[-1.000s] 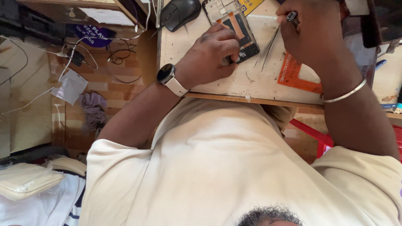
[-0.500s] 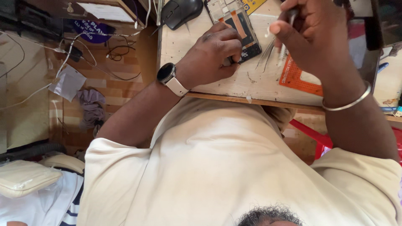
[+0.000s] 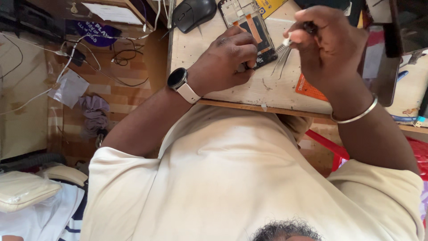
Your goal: The person uses a screwdriver to remove screws from a disassembled smartphone, then uses tweezers to lift and disconnect internal components. The person continues to remove screws and adjust parts inside the phone while holding it steady with the other hand.
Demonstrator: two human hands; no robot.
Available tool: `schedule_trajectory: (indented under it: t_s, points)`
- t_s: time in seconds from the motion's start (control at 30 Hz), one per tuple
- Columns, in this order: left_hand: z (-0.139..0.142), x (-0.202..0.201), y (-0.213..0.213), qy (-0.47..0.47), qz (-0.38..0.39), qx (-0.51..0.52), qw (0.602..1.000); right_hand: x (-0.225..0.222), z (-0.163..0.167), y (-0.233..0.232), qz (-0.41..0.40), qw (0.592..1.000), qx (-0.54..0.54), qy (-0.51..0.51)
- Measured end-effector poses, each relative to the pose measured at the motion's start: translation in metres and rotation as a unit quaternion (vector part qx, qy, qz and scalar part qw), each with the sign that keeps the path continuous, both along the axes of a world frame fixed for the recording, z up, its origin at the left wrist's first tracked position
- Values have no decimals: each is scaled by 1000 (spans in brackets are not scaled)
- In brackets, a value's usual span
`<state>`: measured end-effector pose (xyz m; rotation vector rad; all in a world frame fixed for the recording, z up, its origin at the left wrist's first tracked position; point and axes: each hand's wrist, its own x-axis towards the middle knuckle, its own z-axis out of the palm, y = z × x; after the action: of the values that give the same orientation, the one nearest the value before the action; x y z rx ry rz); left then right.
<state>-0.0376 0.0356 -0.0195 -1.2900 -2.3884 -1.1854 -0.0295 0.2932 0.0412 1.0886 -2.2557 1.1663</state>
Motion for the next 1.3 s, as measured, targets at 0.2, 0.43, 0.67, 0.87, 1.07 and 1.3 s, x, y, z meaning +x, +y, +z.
schedule_trajectory:
  t_s: [0.2, 0.43, 0.67, 0.87, 1.07, 1.3]
  points:
    - [0, 0, 0, -4, 1, -1, 1000, -4, -7, -7, 7, 998, 36, 52]
    - [-2, -1, 1, 3, 4, 1, 1000, -3, -7, -9, -5, 997, 45, 58]
    - [-1, -1, 2, 0, 4, 2, 1000, -2, 2, -11, 3, 995, 71, 66]
    - [0, -2, 1, 2, 5, -1, 1000, -6, 7, -13, 37, 991, 80, 97]
    - [2, -1, 2, -5, 4, 2, 1000, -6, 3, -10, 15, 989, 87, 117]
    - [1, -1, 2, 4, 6, 2, 1000, -9, -11, -14, -17, 992, 65, 104]
